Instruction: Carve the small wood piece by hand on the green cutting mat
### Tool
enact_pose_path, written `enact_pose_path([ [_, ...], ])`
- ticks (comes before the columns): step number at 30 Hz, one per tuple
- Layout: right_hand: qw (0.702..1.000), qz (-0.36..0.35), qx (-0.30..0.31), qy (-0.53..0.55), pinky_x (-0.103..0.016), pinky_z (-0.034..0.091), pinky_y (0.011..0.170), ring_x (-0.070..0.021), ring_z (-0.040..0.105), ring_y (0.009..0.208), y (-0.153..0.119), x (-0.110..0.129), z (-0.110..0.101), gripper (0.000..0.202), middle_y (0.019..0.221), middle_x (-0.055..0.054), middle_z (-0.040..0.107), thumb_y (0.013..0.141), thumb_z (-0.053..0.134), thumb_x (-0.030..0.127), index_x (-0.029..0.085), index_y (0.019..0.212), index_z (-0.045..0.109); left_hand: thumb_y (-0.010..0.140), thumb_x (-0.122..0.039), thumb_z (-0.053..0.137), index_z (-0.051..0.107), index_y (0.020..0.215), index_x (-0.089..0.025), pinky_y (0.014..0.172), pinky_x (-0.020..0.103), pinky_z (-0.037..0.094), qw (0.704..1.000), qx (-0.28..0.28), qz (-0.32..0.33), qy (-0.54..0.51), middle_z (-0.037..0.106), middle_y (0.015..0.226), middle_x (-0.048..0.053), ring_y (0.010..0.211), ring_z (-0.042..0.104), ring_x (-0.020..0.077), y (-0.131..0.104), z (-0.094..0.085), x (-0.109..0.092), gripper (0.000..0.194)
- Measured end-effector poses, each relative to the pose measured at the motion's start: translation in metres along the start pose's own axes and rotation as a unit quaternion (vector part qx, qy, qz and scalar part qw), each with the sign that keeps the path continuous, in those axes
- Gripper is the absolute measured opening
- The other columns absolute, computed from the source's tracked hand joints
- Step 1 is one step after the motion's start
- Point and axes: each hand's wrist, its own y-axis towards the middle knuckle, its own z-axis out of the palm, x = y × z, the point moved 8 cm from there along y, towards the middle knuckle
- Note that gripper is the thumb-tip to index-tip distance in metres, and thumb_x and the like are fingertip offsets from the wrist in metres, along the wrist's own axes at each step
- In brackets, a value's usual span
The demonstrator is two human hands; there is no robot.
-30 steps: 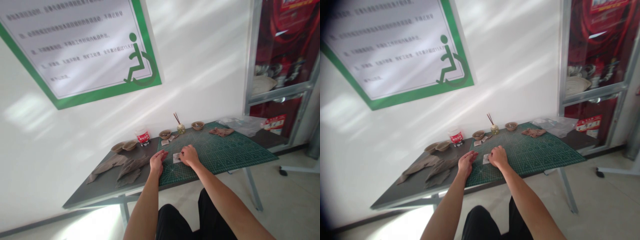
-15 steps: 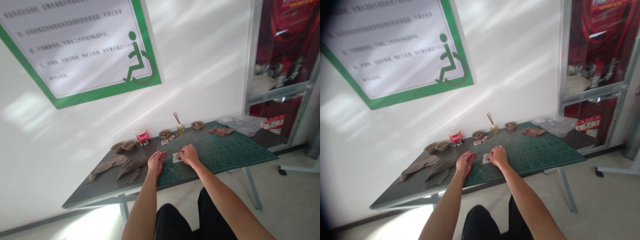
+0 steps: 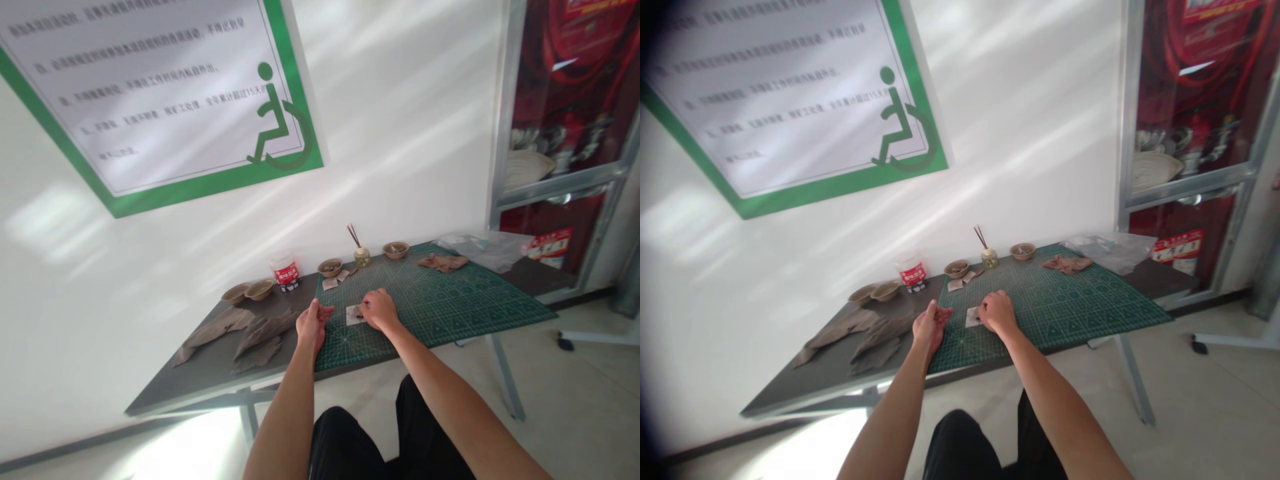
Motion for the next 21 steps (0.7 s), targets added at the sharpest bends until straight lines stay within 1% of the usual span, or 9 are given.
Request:
enact_pose_path([
  [2,1.0,0.001,0.003,-0.005,-0.027,0.032,0.08,-0.0197,0.049,0.091,-0.0001,-0.0002,0.0002,0.023,0.085,-0.006,0.067,0.082,0.047,0.029,0.02,0.079,0.068,0.068,-0.022,0.069,0.059,0.08,-0.009,0.076,0.034,0.052,1.0,0.01,-0.003,-0.001,0.069,0.07,0.01,0.074,0.068,0.0193,-0.0001,0.0011,0.0001,0.02],
  [4,1.0,0.002,0.005,-0.01,-0.027,0.032,0.079,-0.0194,0.049,0.091,-0.0001,-0.0006,0.0004,0.023,0.086,-0.006,0.067,0.083,0.047,0.029,0.02,0.08,0.068,0.066,-0.01,0.068,0.059,0.094,-0.012,0.081,0.033,0.052,1.0,0.017,0.001,-0.009,0.07,0.08,0.009,0.081,0.067,0.018,-0.0003,0.0017,-0.0011,0.03],
  [6,1.0,0.003,0.006,-0.011,-0.027,0.032,0.08,-0.0192,0.049,0.092,0.0,-0.0005,0.0005,0.024,0.086,-0.006,0.067,0.083,0.046,0.029,0.02,0.08,0.068,0.065,-0.005,0.067,0.056,0.102,-0.014,0.08,0.031,0.052,1.0,0.015,0.006,-0.007,0.069,0.082,0.007,0.084,0.067,0.0169,-0.0009,0.0015,-0.0026,0.04],
  [8,1.0,0.001,0.007,-0.011,-0.027,0.032,0.081,-0.019,0.049,0.091,0.0,-0.0002,0.0004,0.024,0.086,-0.006,0.067,0.083,0.046,0.029,0.02,0.08,0.068,0.065,-0.007,0.068,0.056,0.101,-0.014,0.072,0.027,0.053,1.0,0.015,0.002,0.015,0.067,0.079,0.006,0.078,0.068,0.0165,-0.0019,0.0022,-0.002,0.039],
  [10,1.0,0.0,0.009,-0.014,-0.027,0.032,0.081,-0.019,0.049,0.091,-0.0001,0.0002,0.0005,0.024,0.087,-0.006,0.067,0.083,0.046,0.029,0.019,0.081,0.068,0.063,-0.011,0.07,0.057,0.097,-0.013,0.059,0.023,0.051,0.999,0.016,-0.004,0.048,0.066,0.074,0.005,0.066,0.067,0.0149,-0.0027,0.0033,-0.0005,0.037],
  [12,1.0,0.002,0.011,-0.018,-0.027,0.031,0.081,-0.0188,0.049,0.091,-0.0001,0.0001,0.0007,0.024,0.087,-0.006,0.067,0.083,0.046,0.029,0.019,0.08,0.068,0.061,-0.017,0.072,0.057,0.094,-0.012,0.046,0.019,0.046,0.997,0.014,0.001,0.074,0.065,0.071,0.003,0.051,0.061,0.0107,-0.0031,0.0037,-0.0007,0.037],
  [14,1.0,0.002,0.01,-0.018,-0.026,0.032,0.081,-0.0187,0.049,0.09,-0.0001,-0.0001,0.0006,0.024,0.087,-0.006,0.066,0.083,0.046,0.028,0.019,0.079,0.068,0.059,-0.022,0.074,0.057,0.093,-0.012,0.039,0.017,0.039,0.996,0.006,0.014,0.083,0.063,0.068,0.001,0.041,0.054,0.0066,-0.0029,0.0028,-0.0024,0.04],
  [18,1.0,-0.003,0.0,-0.007,-0.026,0.032,0.08,-0.0186,0.049,0.089,-0.0001,-0.0006,0.0002,0.023,0.084,-0.006,0.066,0.082,0.047,0.029,0.02,0.078,0.068,0.061,-0.035,0.072,0.058,0.091,-0.012,0.033,0.016,0.03,0.995,-0.025,0.024,0.09,0.055,0.054,-0.005,0.033,0.045,0.0039,-0.0026,-0.0018,-0.0046,0.04],
  [21,1.0,-0.004,-0.006,-0.006,-0.027,0.032,0.08,-0.0187,0.049,0.088,0.0001,-0.0013,0.0003,0.023,0.083,-0.005,0.066,0.082,0.047,0.029,0.02,0.078,0.067,0.06,-0.032,0.072,0.06,0.093,-0.012,0.036,0.015,0.031,0.995,-0.011,0.021,0.098,0.056,0.056,-0.003,0.04,0.052,0.0063,-0.0027,0.0014,-0.0042,0.04],
])
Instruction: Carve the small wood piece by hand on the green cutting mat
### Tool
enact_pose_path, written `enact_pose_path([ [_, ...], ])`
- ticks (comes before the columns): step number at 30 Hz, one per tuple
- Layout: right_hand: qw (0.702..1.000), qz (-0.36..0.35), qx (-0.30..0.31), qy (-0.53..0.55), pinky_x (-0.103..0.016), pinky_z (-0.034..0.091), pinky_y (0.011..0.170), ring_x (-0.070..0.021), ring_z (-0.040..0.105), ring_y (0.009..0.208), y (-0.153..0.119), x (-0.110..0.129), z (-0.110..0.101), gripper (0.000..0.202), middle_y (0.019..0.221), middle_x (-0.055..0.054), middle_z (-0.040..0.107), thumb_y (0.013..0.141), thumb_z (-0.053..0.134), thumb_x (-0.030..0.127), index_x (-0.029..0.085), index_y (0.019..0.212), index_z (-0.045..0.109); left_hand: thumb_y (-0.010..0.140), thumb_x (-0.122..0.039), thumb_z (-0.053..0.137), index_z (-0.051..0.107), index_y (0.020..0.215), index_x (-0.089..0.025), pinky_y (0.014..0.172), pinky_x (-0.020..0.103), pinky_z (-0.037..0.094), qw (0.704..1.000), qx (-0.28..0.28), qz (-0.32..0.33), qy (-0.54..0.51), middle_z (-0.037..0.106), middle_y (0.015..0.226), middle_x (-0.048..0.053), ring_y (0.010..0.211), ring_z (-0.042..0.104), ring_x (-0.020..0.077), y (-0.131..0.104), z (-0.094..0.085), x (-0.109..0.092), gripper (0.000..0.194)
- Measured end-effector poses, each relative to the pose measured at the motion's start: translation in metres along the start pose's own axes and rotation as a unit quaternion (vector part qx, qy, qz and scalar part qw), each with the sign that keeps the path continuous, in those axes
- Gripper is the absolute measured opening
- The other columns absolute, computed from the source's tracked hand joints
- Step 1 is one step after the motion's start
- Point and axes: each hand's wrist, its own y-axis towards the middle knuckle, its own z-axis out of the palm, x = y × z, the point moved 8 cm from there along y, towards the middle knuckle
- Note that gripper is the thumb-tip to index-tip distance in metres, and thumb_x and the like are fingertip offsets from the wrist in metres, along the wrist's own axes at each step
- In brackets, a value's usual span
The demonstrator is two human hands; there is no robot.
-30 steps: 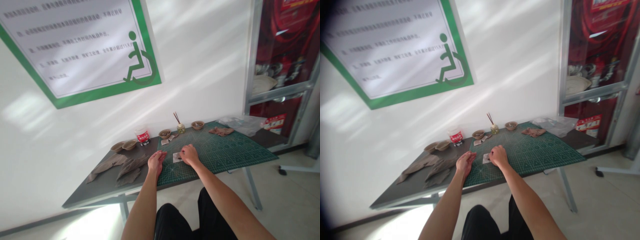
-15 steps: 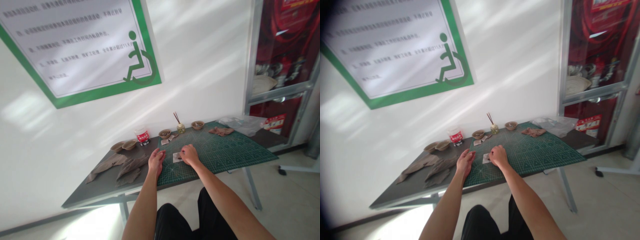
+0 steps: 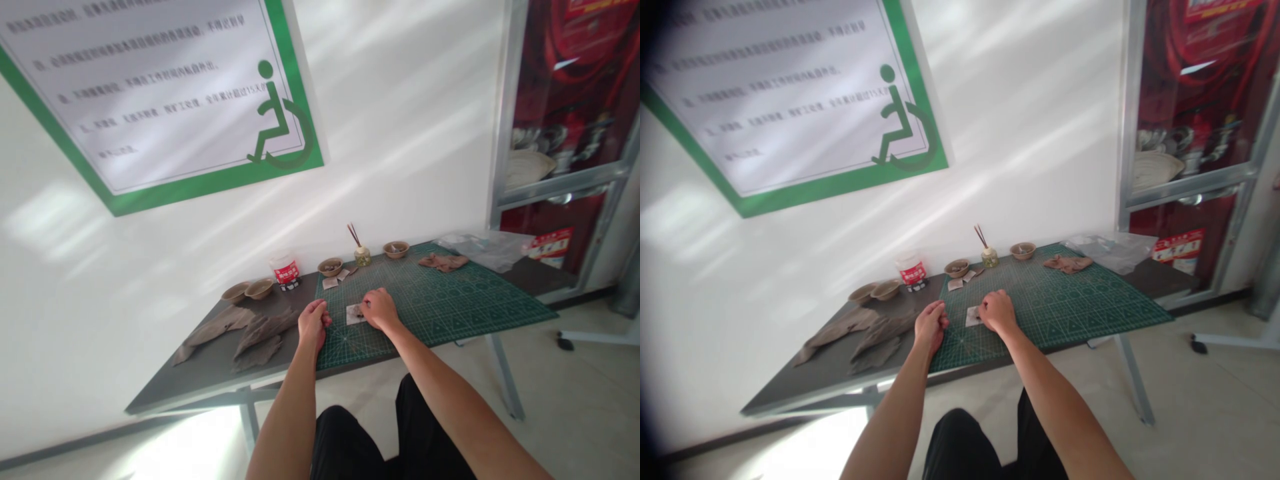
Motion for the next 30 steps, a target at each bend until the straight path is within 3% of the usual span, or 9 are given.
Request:
enact_pose_path([
  [4,1.0,-0.003,0.0,-0.005,-0.027,0.032,0.079,-0.0188,0.049,0.088,0.0004,0.0003,0.0007,0.023,0.083,-0.005,0.067,0.082,0.047,0.029,0.02,0.078,0.068,0.054,-0.024,0.074,0.062,0.089,-0.012,0.038,0.014,0.031,1.0,0.003,0.017,0.001,0.061,0.066,0.002,0.056,0.061,0.0109,-0.0001,0.0013,-0.0016,0.038],
  [10,1.0,-0.003,0.001,-0.005,-0.027,0.032,0.08,-0.0188,0.049,0.089,0.0008,0.0003,0.0013,0.023,0.083,-0.005,0.067,0.082,0.048,0.029,0.02,0.077,0.068,0.058,-0.037,0.072,0.061,0.084,-0.011,0.034,0.016,0.023,1.0,0.002,0.02,0.001,0.049,0.045,-0.007,0.032,0.04,0.0038,-0.0017,0.0013,-0.0011,0.039],
  [13,1.0,-0.001,0.003,-0.003,-0.027,0.032,0.081,-0.0187,0.049,0.089,0.0011,-0.0001,0.002,0.023,0.084,-0.006,0.067,0.082,0.048,0.029,0.019,0.078,0.068,0.06,-0.043,0.069,0.059,0.079,-0.013,0.033,0.017,0.024,1.0,-0.012,0.025,-0.01,0.042,0.042,-0.01,0.03,0.04,0.005,-0.0032,0.0003,-0.0034,0.037],
  [16,1.0,0.001,0.004,0.0,-0.027,0.032,0.081,-0.0189,0.049,0.089,0.0009,0.0001,0.0015,0.023,0.084,-0.006,0.067,0.082,0.048,0.029,0.019,0.078,0.068,0.063,-0.043,0.067,0.056,0.071,-0.013,0.034,0.018,0.028,1.0,0.008,0.016,-0.002,0.036,0.038,-0.011,0.031,0.043,0.0071,-0.004,0.0042,-0.0028,0.033],
  [21,1.0,0.005,0.012,-0.008,-0.027,0.032,0.08,-0.0189,0.049,0.09,-0.0001,0.001,-0.0005,0.024,0.086,-0.006,0.067,0.083,0.046,0.029,0.019,0.078,0.067,0.059,-0.028,0.071,0.056,0.094,-0.014,0.039,0.017,0.036,1.0,0.017,0.014,0.012,0.051,0.05,-0.007,0.053,0.063,0.0157,-0.0048,0.0053,-0.002,0.041],
  [23,1.0,0.008,0.016,-0.01,-0.027,0.032,0.081,-0.0191,0.049,0.091,-0.0005,0.0014,-0.0011,0.024,0.088,-0.006,0.067,0.083,0.046,0.028,0.019,0.08,0.068,0.062,-0.034,0.069,0.056,0.09,-0.015,0.037,0.016,0.033,1.0,0.013,0.022,0.011,0.049,0.048,-0.007,0.057,0.065,0.0179,-0.0053,0.0044,-0.003,0.036],
  [27,0.999,0.011,0.029,-0.018,-0.027,0.032,0.082,-0.0192,0.049,0.092,-0.0008,0.0017,-0.0007,0.023,0.09,-0.006,0.067,0.083,0.047,0.027,0.019,0.081,0.068,0.07,-0.048,0.06,0.052,0.065,-0.015,0.035,0.016,0.029,0.999,0.005,0.033,0.041,0.037,0.036,-0.008,0.043,0.058,0.0138,-0.0063,0.004,-0.0028,0.034],
  [30,0.999,0.008,0.029,-0.018,-0.026,0.032,0.082,-0.0189,0.049,0.092,-0.0008,0.0018,-0.0003,0.023,0.09,-0.006,0.067,0.083,0.046,0.027,0.019,0.081,0.068,0.07,-0.039,0.063,0.057,0.076,-0.013,0.039,0.016,0.034,0.997,0.011,0.036,0.065,0.047,0.04,-0.005,0.045,0.058,0.0123,-0.007,0.0063,-0.0019,0.027],
])
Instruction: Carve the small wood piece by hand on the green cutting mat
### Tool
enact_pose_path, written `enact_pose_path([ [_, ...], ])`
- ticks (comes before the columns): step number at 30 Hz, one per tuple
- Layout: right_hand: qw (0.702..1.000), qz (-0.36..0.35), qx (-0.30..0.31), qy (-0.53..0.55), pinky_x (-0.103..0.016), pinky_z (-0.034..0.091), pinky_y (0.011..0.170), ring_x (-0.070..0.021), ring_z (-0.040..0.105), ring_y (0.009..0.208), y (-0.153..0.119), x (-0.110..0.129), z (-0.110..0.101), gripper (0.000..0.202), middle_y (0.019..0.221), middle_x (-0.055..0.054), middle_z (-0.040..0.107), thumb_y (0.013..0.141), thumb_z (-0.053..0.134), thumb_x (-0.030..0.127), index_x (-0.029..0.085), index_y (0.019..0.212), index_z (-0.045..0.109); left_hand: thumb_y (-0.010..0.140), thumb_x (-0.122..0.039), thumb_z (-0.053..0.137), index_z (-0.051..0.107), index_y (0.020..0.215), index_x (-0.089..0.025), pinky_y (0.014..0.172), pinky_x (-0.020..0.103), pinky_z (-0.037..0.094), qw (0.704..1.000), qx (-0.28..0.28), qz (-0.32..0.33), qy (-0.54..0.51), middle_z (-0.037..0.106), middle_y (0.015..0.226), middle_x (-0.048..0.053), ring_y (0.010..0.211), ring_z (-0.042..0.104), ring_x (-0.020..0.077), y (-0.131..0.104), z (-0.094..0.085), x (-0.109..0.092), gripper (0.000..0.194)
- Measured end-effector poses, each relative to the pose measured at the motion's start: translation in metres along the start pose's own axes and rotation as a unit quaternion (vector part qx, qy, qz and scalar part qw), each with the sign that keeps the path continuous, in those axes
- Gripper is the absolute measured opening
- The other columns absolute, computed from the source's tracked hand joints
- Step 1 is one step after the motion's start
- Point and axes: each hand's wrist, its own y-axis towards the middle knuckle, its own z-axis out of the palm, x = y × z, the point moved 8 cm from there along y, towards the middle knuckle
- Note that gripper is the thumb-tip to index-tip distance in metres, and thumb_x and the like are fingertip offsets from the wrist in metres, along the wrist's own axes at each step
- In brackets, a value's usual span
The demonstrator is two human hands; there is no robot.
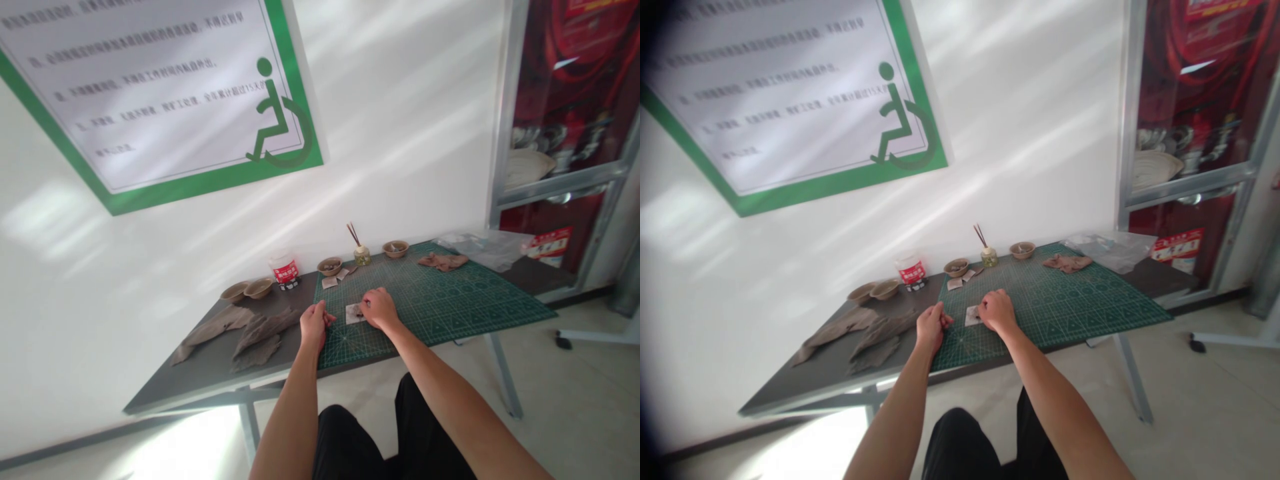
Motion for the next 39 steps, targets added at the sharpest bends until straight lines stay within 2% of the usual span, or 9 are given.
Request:
enact_pose_path([
  [2,1.0,-0.001,-0.006,0.004,-0.026,0.032,0.082,-0.0189,0.049,0.092,0.0,-0.001,0.0,0.023,0.089,-0.006,0.066,0.083,0.046,0.027,0.019,0.081,0.068,0.067,-0.026,0.066,0.055,0.104,-0.013,0.043,0.015,0.037,1.0,0.016,0.002,-0.009,0.062,0.057,0.0,0.059,0.065,0.0144,-0.001,0.003,-0.001,0.041],
  [5,1.0,0.0,-0.014,0.01,-0.027,0.031,0.081,-0.0191,0.049,0.091,0.0,-0.002,-0.001,0.024,0.086,-0.005,0.066,0.083,0.046,0.028,0.019,0.081,0.068,0.064,-0.017,0.067,0.032,0.132,-0.019,0.046,0.015,0.041,0.998,0.027,0.002,-0.048,0.068,0.085,0.006,0.079,0.067,0.0181,-0.001,0.003,-0.002,0.076],
  [12,1.0,-0.013,0.015,-0.013,-0.031,0.03,0.083,-0.022,0.046,0.1,-0.003,0.005,0.0,0.029,0.097,-0.007,0.065,0.079,0.051,0.041,0.019,0.089,0.068,0.07,-0.021,0.061,0.052,0.111,-0.011,0.048,0.018,0.044,0.998,-0.014,-0.022,-0.048,0.067,0.075,0.007,0.071,0.067,0.0179,0.0,-0.002,0.0,0.044],
  [21,0.997,-0.045,0.052,-0.046,-0.033,0.03,0.083,-0.0233,0.045,0.102,-0.006,0.012,0.006,0.029,0.1,-0.009,0.064,0.079,0.052,0.043,0.02,0.083,0.07,0.068,-0.02,0.063,0.056,0.11,-0.013,0.057,0.022,0.047,1.0,0.008,-0.003,0.025,0.068,0.074,0.006,0.072,0.066,0.0161,0.002,0.001,0.004,0.043],
  [26,0.997,-0.056,0.041,-0.036,-0.031,0.031,0.083,-0.0217,0.046,0.1,-0.006,0.013,0.002,0.031,0.095,-0.007,0.064,0.082,0.051,0.047,0.021,0.088,0.068,0.069,-0.022,0.064,0.066,0.099,-0.019,0.079,0.032,0.048,0.981,0.052,0.077,0.173,0.069,0.086,0.007,0.083,0.062,0.0185,-0.004,0.012,-0.009,0.031],
  [29,0.998,-0.054,0.026,-0.016,-0.029,0.032,0.081,-0.0199,0.048,0.095,-0.005,0.013,-0.001,0.031,0.091,-0.005,0.065,0.084,0.049,0.046,0.021,0.089,0.067,0.067,-0.02,0.065,0.07,0.092,-0.023,0.095,0.035,0.041,0.952,0.117,0.145,0.241,0.067,0.095,0.005,0.097,0.059,0.021,-0.011,0.029,-0.02,0.026],
  [33,0.999,-0.044,0.012,-0.008,-0.028,0.032,0.079,-0.0183,0.05,0.09,-0.003,0.011,-0.003,0.032,0.091,-0.005,0.066,0.087,0.044,0.044,0.021,0.09,0.065,0.066,-0.024,0.067,0.066,0.101,-0.022,0.107,0.038,0.028,0.921,0.146,0.193,0.306,0.059,0.118,0.009,0.118,0.046,0.0252,-0.016,0.042,-0.022,0.035],
  [37,0.999,0.027,-0.011,-0.042,-0.032,0.031,0.08,-0.0224,0.049,0.095,-0.003,0.0,-0.005,0.035,0.092,-0.01,0.066,0.088,0.042,0.043,0.018,0.088,0.065,0.063,-0.038,0.071,0.057,0.113,-0.016,0.111,0.04,0.015,0.908,0.112,0.165,0.369,0.045,0.135,0.016,0.133,0.027,0.0291,-0.01,0.042,-0.008,0.056],
  [39,0.996,0.068,-0.028,-0.058,-0.035,0.031,0.081,-0.0249,0.048,0.098,-0.004,-0.007,-0.006,0.037,0.093,-0.014,0.065,0.088,0.041,0.042,0.015,0.088,0.066,0.065,-0.046,0.068,0.054,0.114,-0.016,0.11,0.04,0.015,0.904,0.105,0.145,0.389,0.042,0.137,0.017,0.134,0.025,0.0292,-0.007,0.042,0.0,0.06],
])
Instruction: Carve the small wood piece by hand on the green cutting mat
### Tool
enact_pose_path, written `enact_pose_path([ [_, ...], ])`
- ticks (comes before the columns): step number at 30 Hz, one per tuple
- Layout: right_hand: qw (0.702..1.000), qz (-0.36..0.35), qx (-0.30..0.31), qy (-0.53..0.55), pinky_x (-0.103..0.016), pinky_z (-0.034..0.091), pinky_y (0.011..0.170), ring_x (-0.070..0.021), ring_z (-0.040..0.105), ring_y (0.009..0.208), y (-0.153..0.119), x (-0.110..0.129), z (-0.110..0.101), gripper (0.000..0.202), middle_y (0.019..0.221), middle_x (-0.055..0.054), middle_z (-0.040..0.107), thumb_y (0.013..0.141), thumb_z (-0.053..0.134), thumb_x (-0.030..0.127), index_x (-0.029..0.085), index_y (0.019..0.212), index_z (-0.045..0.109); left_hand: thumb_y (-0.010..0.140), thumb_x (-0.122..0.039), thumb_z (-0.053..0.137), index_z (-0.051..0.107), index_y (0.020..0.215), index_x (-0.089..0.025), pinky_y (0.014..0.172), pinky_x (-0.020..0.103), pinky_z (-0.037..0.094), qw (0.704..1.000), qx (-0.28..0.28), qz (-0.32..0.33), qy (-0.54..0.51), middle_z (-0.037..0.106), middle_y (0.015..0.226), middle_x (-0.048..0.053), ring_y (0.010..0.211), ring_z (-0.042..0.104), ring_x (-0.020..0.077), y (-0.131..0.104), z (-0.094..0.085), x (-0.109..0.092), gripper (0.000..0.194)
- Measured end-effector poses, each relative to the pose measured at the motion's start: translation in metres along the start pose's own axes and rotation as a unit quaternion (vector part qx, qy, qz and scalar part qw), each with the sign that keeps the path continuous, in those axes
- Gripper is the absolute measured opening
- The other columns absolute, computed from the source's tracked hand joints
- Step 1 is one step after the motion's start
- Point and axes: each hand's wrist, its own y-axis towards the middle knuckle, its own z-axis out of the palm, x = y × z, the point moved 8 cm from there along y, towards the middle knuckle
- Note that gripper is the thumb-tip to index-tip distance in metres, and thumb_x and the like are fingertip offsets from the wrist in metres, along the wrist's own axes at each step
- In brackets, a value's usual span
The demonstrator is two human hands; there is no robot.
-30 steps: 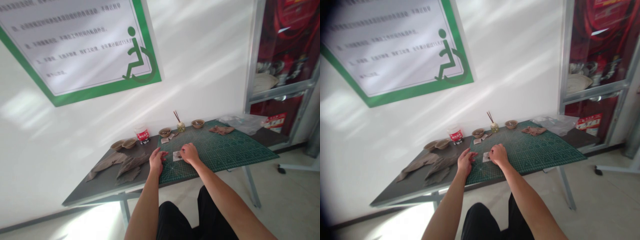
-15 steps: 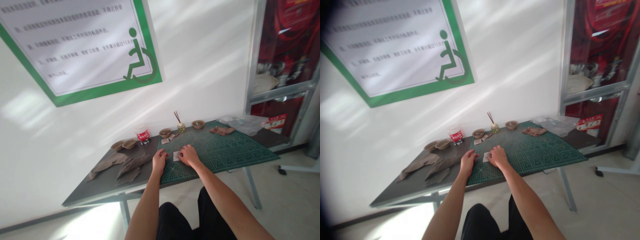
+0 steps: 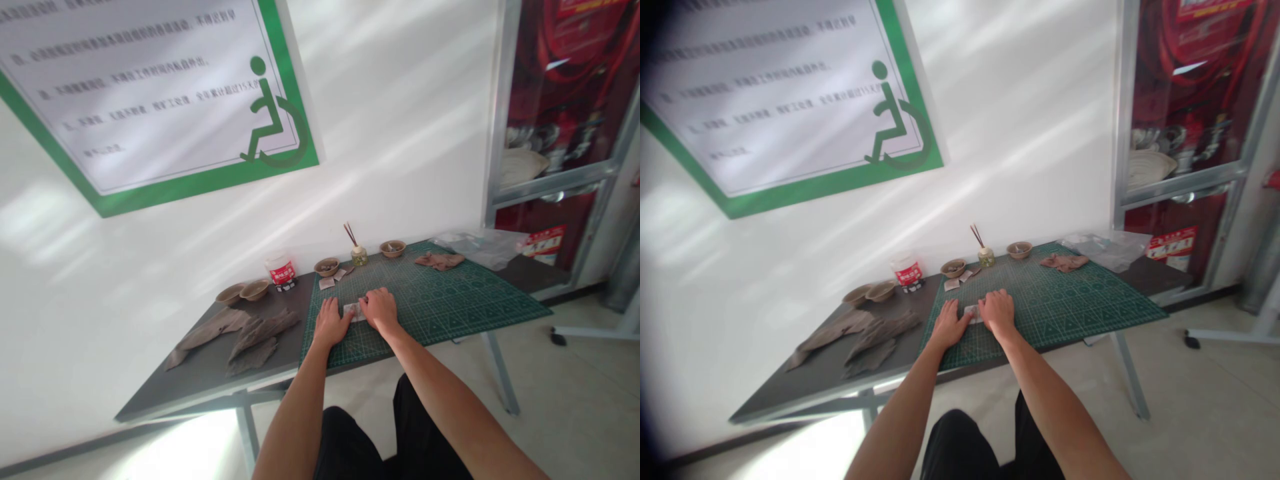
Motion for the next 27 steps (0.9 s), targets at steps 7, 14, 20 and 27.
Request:
enact_pose_path([
  [7,0.997,0.055,-0.059,-0.02,-0.039,0.028,0.085,-0.0279,0.046,0.103,-0.003,-0.012,-0.001,0.03,0.097,-0.018,0.064,0.086,0.045,0.034,0.012,0.089,0.065,0.075,-0.05,0.056,0.058,0.11,-0.016,0.104,0.041,0.023,0.999,-0.015,-0.04,-0.012,0.054,0.124,0.02,0.123,0.042,0.0306,0.004,0.0,0.007,0.049],
  [14,0.995,0.065,-0.074,-0.022,-0.042,0.023,0.093,-0.029,0.042,0.113,-0.005,-0.015,-0.001,0.029,0.104,-0.017,0.063,0.086,0.045,0.033,0.013,0.093,0.065,0.079,-0.047,0.052,0.066,0.091,-0.022,0.097,0.036,0.032,1.0,0.01,-0.004,-0.028,0.066,0.104,0.011,0.107,0.054,0.026,0.002,-0.001,0.001,0.031],
  [20,0.998,0.064,0.002,-0.008,-0.045,0.015,0.099,-0.0293,0.044,0.115,-0.001,-0.014,0.008,0.037,0.1,-0.019,0.065,0.088,0.041,0.037,0.011,0.094,0.066,0.079,-0.044,0.054,0.067,0.099,-0.023,0.097,0.035,0.035,0.999,0.014,0.0,-0.044,0.066,0.107,0.009,0.108,0.056,0.0252,0.0,-0.004,-0.005,0.031],
  [27,0.998,0.056,0.011,0.028,-0.038,0.014,0.104,-0.0256,0.042,0.121,0.002,-0.012,0.007,0.043,0.107,-0.02,0.063,0.088,0.039,0.04,0.007,0.095,0.066,0.09,-0.041,0.034,0.052,0.124,-0.023,0.099,0.03,0.035,0.99,0.088,0.002,0.11,0.057,0.126,0.004,0.116,0.051,0.0198,-0.005,0.002,-0.015,0.042],
])
